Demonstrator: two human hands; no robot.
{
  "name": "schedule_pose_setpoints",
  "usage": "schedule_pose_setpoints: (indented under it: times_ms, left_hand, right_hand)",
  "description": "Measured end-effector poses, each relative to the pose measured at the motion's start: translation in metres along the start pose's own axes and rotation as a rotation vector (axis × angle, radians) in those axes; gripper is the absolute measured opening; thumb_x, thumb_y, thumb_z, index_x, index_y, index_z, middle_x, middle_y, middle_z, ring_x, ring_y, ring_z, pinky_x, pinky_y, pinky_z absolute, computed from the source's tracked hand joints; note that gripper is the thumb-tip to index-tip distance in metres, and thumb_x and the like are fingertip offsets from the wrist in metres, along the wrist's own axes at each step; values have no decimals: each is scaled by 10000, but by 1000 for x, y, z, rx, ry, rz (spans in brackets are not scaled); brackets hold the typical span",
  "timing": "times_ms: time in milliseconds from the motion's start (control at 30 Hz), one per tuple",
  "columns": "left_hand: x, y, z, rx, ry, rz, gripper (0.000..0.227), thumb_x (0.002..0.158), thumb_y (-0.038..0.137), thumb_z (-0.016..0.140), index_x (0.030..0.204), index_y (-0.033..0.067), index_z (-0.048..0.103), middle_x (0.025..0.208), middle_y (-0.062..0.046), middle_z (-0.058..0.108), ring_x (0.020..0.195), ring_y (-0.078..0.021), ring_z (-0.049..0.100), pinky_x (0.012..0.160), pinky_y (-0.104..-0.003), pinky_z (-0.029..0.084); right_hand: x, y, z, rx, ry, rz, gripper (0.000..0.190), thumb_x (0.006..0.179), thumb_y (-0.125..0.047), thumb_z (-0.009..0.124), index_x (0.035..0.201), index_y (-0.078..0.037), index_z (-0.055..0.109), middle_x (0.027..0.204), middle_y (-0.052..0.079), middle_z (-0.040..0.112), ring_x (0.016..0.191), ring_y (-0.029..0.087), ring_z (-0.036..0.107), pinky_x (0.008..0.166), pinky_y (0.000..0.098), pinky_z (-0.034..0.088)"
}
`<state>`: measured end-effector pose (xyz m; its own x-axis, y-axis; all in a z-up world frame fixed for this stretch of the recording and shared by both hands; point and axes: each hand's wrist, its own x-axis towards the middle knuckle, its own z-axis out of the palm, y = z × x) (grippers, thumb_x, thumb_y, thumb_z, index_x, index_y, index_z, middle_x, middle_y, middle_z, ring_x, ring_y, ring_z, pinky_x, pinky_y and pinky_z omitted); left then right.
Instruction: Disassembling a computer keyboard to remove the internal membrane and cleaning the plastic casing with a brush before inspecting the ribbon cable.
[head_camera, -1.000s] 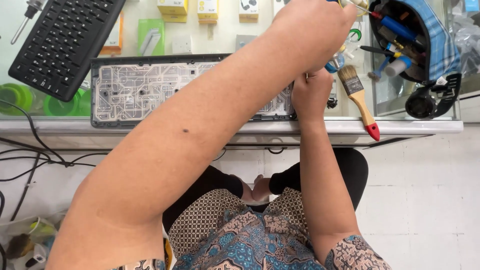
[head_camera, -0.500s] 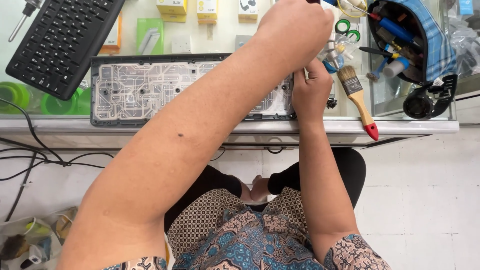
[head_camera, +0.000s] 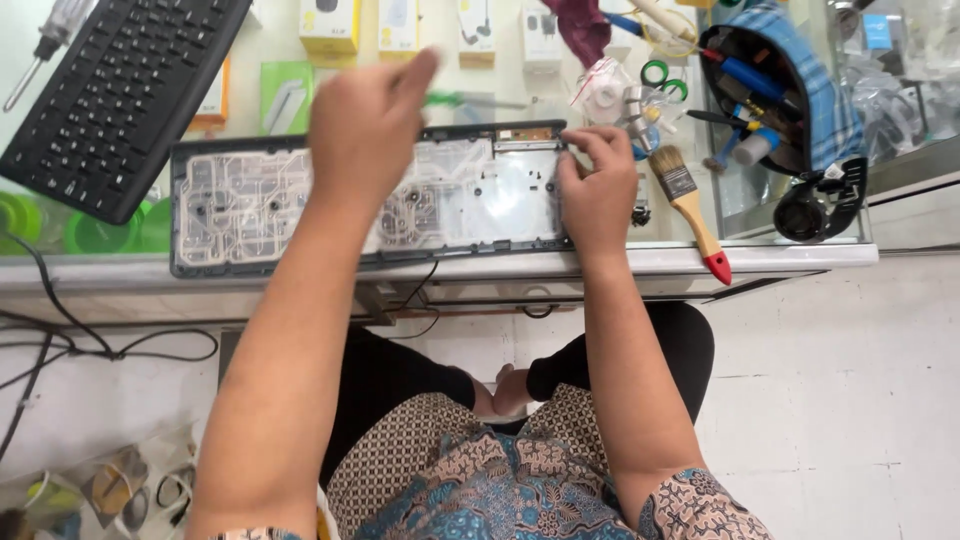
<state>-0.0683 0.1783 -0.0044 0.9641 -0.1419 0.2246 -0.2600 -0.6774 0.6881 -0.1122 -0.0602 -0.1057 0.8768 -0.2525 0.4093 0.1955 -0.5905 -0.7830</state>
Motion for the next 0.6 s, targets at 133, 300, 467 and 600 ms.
schedule_pose_setpoints:
  times_ms: [133, 300, 467, 600]
  left_hand:
    - [-54, -30, -6, -254, 129, -231, 612, 1121, 547, 515, 666, 159, 646, 453, 20, 490, 463, -149, 577, 617, -310, 497]
    - [-84, -56, 11, -388, 203, -266, 582, 1162, 414, 517, 702, 101, 687, 443, -30, 513, 449, -154, 525, 552, -299, 471]
    - [-86, -73, 38, -390, 306, -192, 546, 1153, 420, 538, 719, 119, 678, 453, -18, 531, 466, -159, 549, 580, -296, 478]
    - [-93, -96, 53, -263, 343, -92, 544, 1157, 422, 565, 708, 128, 653, 447, -17, 526, 443, -191, 564, 574, -314, 479]
  right_hand:
    - [1, 11, 6, 53, 81, -7, 171, 908, 26, 758, 1067, -30, 783, 1031, 129, 668, 992, 300, 713, 749, 322, 662]
    - [5, 29, 13, -123, 85, -21, 57, 986, -81, 717, 995, -123, 755, 1016, 6, 685, 952, 197, 701, 761, 329, 644]
    - [5, 17, 10, 4, 99, -27, 58, 1044, -97, 662, 1041, -108, 719, 1059, 41, 696, 1004, 216, 702, 797, 346, 614]
    - [-2, 3, 4, 101, 115, -43, 66, 1075, -115, 657, 1071, -76, 710, 1095, 85, 688, 1062, 242, 689, 856, 343, 614]
